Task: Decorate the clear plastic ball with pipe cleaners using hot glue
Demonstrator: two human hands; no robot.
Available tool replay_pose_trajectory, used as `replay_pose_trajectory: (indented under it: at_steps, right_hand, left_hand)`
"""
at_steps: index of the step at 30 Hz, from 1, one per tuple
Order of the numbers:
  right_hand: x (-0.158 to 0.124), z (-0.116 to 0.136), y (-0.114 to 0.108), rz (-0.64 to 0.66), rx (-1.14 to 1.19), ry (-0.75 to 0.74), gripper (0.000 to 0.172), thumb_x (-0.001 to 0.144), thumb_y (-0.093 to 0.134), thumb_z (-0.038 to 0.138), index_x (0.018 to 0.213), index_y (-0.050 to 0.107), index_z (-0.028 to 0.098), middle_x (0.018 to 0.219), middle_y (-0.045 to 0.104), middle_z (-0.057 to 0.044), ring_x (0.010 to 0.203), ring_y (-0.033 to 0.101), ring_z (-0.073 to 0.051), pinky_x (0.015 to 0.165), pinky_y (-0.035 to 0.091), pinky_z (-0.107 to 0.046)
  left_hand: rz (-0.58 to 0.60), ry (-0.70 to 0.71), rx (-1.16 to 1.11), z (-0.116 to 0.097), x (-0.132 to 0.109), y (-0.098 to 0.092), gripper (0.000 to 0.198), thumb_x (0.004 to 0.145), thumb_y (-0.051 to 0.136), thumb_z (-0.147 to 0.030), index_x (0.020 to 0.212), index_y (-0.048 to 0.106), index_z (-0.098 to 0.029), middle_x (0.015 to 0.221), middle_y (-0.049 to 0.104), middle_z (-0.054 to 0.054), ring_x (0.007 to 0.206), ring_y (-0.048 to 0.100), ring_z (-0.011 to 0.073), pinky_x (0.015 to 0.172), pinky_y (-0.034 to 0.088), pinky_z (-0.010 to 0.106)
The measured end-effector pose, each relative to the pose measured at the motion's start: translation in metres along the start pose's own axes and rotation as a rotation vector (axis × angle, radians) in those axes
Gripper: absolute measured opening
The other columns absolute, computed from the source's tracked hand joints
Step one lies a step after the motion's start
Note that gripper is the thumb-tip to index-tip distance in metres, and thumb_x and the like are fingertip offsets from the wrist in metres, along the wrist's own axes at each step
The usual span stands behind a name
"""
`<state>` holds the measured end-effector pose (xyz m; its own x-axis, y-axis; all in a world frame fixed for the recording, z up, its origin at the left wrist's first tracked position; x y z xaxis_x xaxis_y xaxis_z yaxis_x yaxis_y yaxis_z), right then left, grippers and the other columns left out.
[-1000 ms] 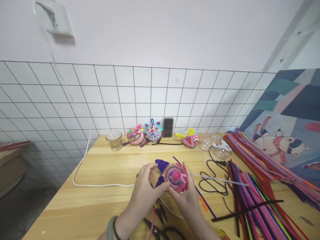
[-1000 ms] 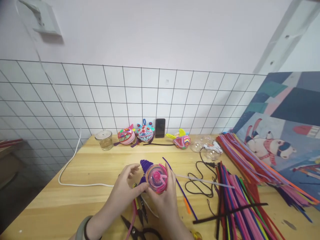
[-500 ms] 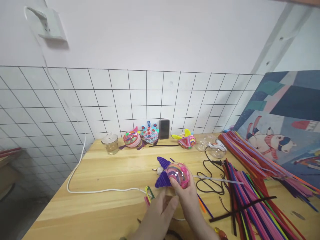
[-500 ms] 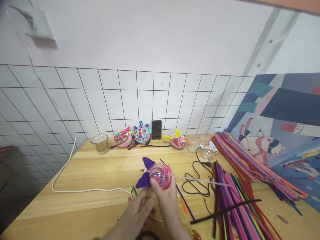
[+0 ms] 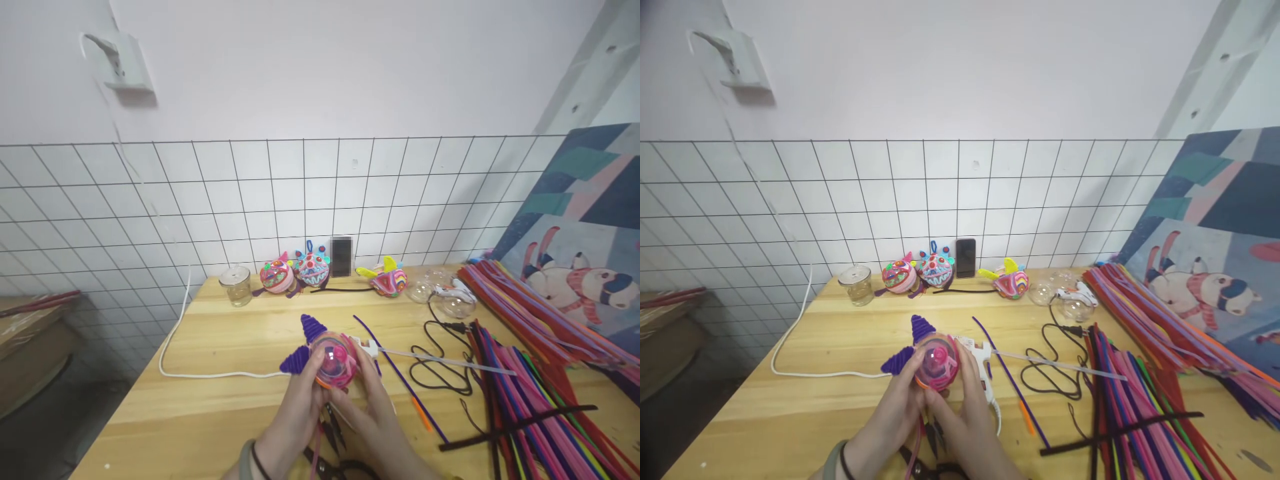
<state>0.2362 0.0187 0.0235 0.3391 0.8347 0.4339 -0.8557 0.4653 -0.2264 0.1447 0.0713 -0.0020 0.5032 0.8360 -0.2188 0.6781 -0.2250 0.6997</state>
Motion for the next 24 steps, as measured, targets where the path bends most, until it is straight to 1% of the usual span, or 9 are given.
replay_pose_trajectory:
  at_steps: [2,4,6,9,11,14,18,21,24]
  right_hand:
    - [0.007,0.014,-0.009,0.006,-0.043,-0.073,0.046,0.085,0.060,0.031,0.130,0.053,0.025,0.133,0.055,-0.010,0.126,0.048,-0.026,0.105,0.040,-0.042]
    - [0.014,0.027,-0.019,-0.021,-0.087,-0.153,0.033,0.086,0.059,0.027,0.119,0.060,0.025,0.122,0.061,-0.009,0.117,0.055,-0.025,0.099,0.046,-0.039]
    - [0.017,0.039,-0.026,-0.052,-0.127,-0.231,0.026,0.084,0.062,0.025,0.110,0.064,0.025,0.110,0.066,-0.008,0.105,0.062,-0.024,0.093,0.049,-0.039]
    - [0.017,0.047,-0.029,-0.073,-0.175,-0.287,0.023,0.082,0.065,0.024,0.104,0.067,0.024,0.101,0.068,-0.008,0.096,0.065,-0.024,0.088,0.052,-0.040]
    - [0.017,0.049,-0.028,-0.076,-0.192,-0.296,0.020,0.081,0.064,0.024,0.101,0.067,0.023,0.097,0.068,-0.009,0.092,0.065,-0.024,0.083,0.054,-0.040]
    - [0.018,0.051,-0.028,-0.076,-0.207,-0.318,0.017,0.081,0.064,0.023,0.097,0.068,0.023,0.092,0.067,-0.008,0.087,0.065,-0.023,0.079,0.054,-0.038]
    - [0.018,0.050,-0.028,-0.071,-0.217,-0.319,0.015,0.081,0.064,0.023,0.096,0.067,0.023,0.092,0.066,-0.008,0.086,0.065,-0.022,0.077,0.054,-0.036]
    - [0.018,0.048,-0.029,-0.073,-0.211,-0.311,0.013,0.081,0.064,0.023,0.094,0.067,0.023,0.093,0.066,-0.008,0.087,0.064,-0.022,0.079,0.053,-0.037]
    - [0.017,0.047,-0.030,-0.086,-0.194,-0.304,0.011,0.081,0.064,0.023,0.092,0.067,0.023,0.092,0.066,-0.007,0.087,0.064,-0.022,0.079,0.053,-0.037]
  left_hand:
    - [0.030,0.016,0.055,-0.006,0.003,-0.001,0.037,0.080,0.065,-0.040,0.108,0.069,-0.016,0.109,0.071,0.010,0.094,0.066,0.0223,0.074,0.053,0.029]
    - [0.019,0.008,0.107,-0.009,0.005,-0.006,0.038,0.078,0.066,-0.043,0.106,0.069,-0.017,0.102,0.073,0.009,0.083,0.067,0.0200,0.065,0.052,0.027]
    - [0.003,-0.002,0.146,-0.009,0.005,-0.009,0.040,0.075,0.068,-0.046,0.101,0.070,-0.016,0.094,0.074,0.009,0.075,0.066,0.0187,0.063,0.051,0.027]
    - [0.001,-0.004,0.202,-0.008,0.006,-0.010,0.045,0.073,0.068,-0.049,0.100,0.070,-0.013,0.093,0.073,0.011,0.082,0.067,0.0218,0.070,0.051,0.030]
    - [0.010,0.008,0.238,-0.008,0.006,-0.010,0.049,0.074,0.067,-0.050,0.105,0.069,-0.012,0.100,0.073,0.013,0.091,0.066,0.0251,0.075,0.051,0.033]
    - [0.020,0.026,0.265,-0.007,0.006,-0.011,0.051,0.075,0.067,-0.049,0.111,0.066,-0.012,0.110,0.070,0.015,0.099,0.065,0.0270,0.081,0.050,0.035]
    - [0.009,0.045,0.255,-0.006,0.008,-0.014,0.053,0.074,0.069,-0.049,0.111,0.066,-0.011,0.111,0.070,0.016,0.100,0.065,0.0290,0.087,0.049,0.040]
    - [0.002,0.086,0.234,-0.010,0.009,-0.013,0.053,0.071,0.072,-0.048,0.110,0.066,-0.012,0.114,0.069,0.016,0.106,0.063,0.0312,0.092,0.047,0.043]
    - [-0.003,0.093,0.244,-0.010,0.008,-0.012,0.053,0.070,0.072,-0.048,0.110,0.066,-0.013,0.119,0.067,0.016,0.112,0.060,0.0332,0.096,0.045,0.046]
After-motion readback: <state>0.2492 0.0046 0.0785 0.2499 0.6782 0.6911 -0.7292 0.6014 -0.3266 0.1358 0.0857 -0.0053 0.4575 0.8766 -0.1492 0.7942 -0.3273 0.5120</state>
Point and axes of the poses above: each hand's wrist, its own x-axis towards the middle knuckle, its own y-axis out of the palm, z = x × y, the point moved 10 cm from there along x, towards the middle knuckle
